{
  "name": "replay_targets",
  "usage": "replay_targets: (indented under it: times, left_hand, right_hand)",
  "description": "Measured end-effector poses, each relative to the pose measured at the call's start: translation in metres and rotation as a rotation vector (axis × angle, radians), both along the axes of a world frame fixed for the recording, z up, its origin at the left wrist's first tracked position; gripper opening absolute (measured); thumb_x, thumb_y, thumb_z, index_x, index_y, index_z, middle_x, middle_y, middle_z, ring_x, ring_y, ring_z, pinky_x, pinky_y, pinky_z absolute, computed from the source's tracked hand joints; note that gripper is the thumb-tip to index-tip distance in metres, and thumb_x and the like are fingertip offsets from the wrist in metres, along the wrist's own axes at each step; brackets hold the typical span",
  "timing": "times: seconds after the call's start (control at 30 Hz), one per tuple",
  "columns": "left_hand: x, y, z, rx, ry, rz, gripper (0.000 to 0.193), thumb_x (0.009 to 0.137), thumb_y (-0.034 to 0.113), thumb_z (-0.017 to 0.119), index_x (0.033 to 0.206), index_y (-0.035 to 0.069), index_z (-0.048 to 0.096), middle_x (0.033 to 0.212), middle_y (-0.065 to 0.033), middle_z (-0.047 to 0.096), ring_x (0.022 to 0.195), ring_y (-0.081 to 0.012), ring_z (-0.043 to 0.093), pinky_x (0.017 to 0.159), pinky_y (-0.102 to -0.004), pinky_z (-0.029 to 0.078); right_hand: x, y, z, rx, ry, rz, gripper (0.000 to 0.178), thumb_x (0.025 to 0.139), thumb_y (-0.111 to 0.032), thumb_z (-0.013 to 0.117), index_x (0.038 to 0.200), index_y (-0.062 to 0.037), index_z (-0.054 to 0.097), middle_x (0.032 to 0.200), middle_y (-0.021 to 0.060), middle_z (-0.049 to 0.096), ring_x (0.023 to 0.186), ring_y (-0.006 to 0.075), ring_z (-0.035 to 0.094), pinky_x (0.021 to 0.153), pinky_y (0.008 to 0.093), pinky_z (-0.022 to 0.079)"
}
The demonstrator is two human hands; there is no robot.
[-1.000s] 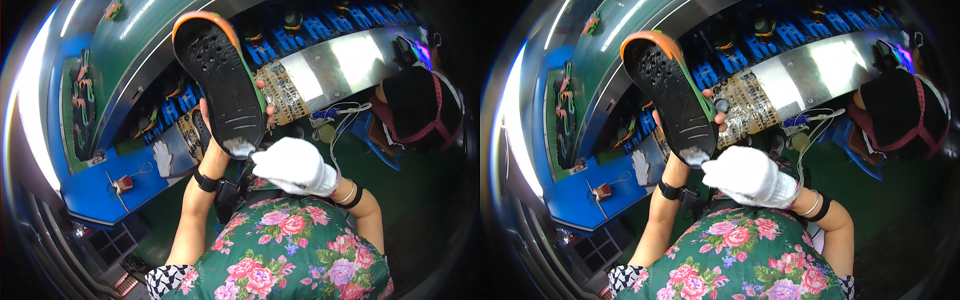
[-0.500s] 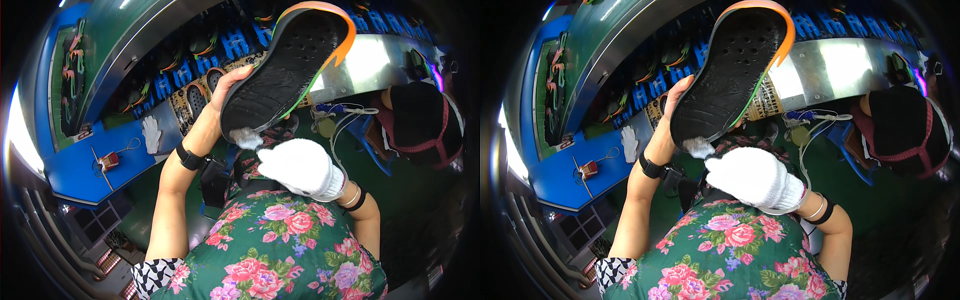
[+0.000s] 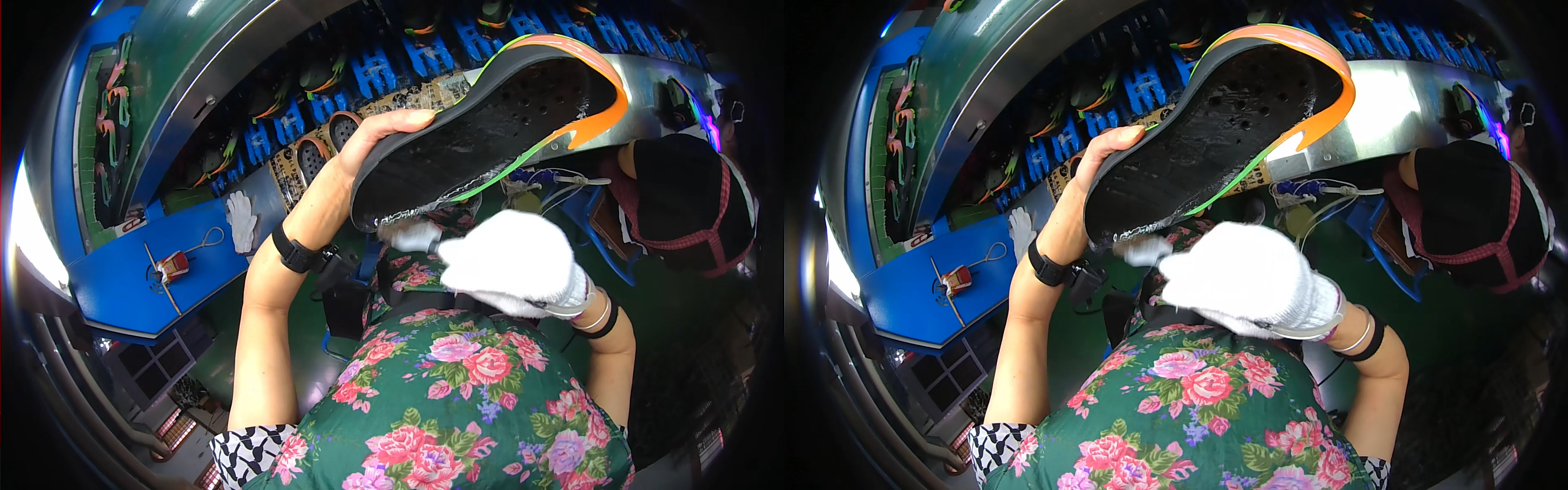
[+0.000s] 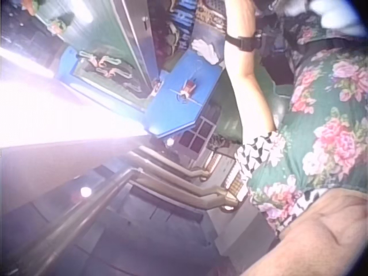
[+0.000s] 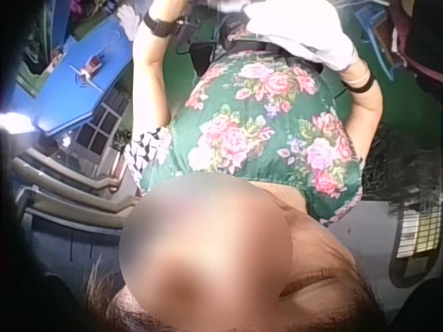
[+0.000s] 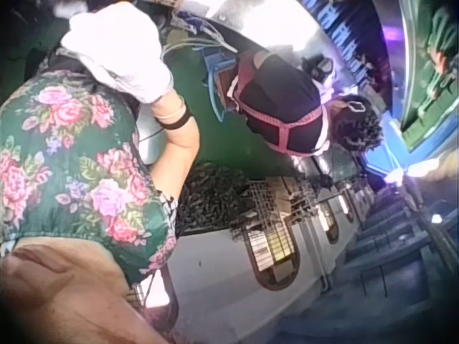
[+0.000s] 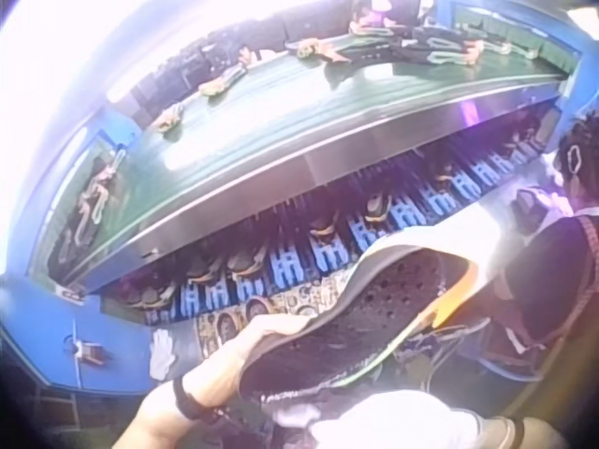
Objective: Applying adhesive to the bottoms of shoe soles using a brush on a factory assembly line.
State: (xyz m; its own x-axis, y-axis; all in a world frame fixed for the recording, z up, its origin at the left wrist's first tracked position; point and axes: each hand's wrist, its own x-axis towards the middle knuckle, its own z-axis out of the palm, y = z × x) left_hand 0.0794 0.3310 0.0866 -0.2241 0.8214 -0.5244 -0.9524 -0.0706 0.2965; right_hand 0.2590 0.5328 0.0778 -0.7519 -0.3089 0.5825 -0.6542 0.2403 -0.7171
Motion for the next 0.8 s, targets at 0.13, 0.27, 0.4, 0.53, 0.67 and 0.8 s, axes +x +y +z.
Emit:
replay_targets:
  times: [0.13,0.27,0.4,0.53,0.67,0.8]
  left_hand:
    - [-0.002,0.01,0.007,-0.085,0.039,-0.042,0.04,0.097,0.029,0.065,0.121,-0.003,0.071,0.111,-0.0169,0.076,0.09,-0.0228,0.075,0.085,-0.0348,0.061]
    - [-0.005,0.013,0.012,-0.176,0.079,-0.084,0.038,0.096,0.028,0.066,0.119,-0.001,0.073,0.108,-0.0146,0.077,0.088,-0.0204,0.074,0.083,-0.0327,0.06]
    - [-0.002,0.014,0.014,-0.262,0.114,-0.117,0.036,0.095,0.028,0.068,0.117,0.001,0.074,0.105,-0.0122,0.078,0.085,-0.018,0.073,0.081,-0.0306,0.059]
    - [-0.002,0.015,0.016,-0.154,0.046,-0.188,0.035,0.096,0.027,0.068,0.118,0.002,0.074,0.104,-0.0107,0.078,0.083,-0.017,0.073,0.08,-0.0294,0.059]
    - [0.001,0.014,0.018,-0.408,0.262,-0.086,0.037,0.096,0.028,0.066,0.121,0.0,0.073,0.106,-0.0124,0.078,0.085,-0.0187,0.074,0.082,-0.0309,0.06]
    - [-0.008,-0.001,-0.013,-0.061,-0.028,-0.064,0.04,0.097,0.028,0.064,0.123,-0.001,0.072,0.109,-0.0164,0.078,0.089,-0.022,0.076,0.083,-0.0351,0.062]
  right_hand:
    - [0.004,-0.005,-0.003,0.216,0.068,-0.1,0.029,0.088,-0.012,0.074,0.117,-0.0102,0.076,0.112,0.0098,0.076,0.088,0.0256,0.072,0.074,0.0374,0.06]
    - [-0.008,0.007,-0.002,0.037,0.028,0.031,0.032,0.086,-0.013,0.075,0.117,-0.0084,0.075,0.112,0.0123,0.076,0.087,0.0254,0.072,0.074,0.0371,0.059]
    - [-0.005,0.01,0.008,0.341,0.012,-0.032,0.031,0.088,-0.014,0.073,0.118,-0.0094,0.075,0.117,0.0106,0.076,0.089,0.0252,0.072,0.077,0.0369,0.059]
    - [-0.001,0.006,-0.008,0.178,0.055,-0.006,0.032,0.086,-0.014,0.075,0.117,-0.0091,0.075,0.116,0.0111,0.076,0.091,0.0256,0.072,0.078,0.0369,0.059]
    - [-0.005,0.01,-0.006,0.184,0.08,-0.062,0.031,0.084,-0.012,0.077,0.114,-0.0096,0.076,0.109,0.0092,0.076,0.089,0.0255,0.071,0.071,0.0371,0.059]
    - [-0.012,0.007,0.004,-0.053,-0.129,0.066,0.031,0.078,-0.011,0.085,0.108,-0.014,0.08,0.109,0.0079,0.079,0.088,0.0249,0.074,0.076,0.0373,0.058]
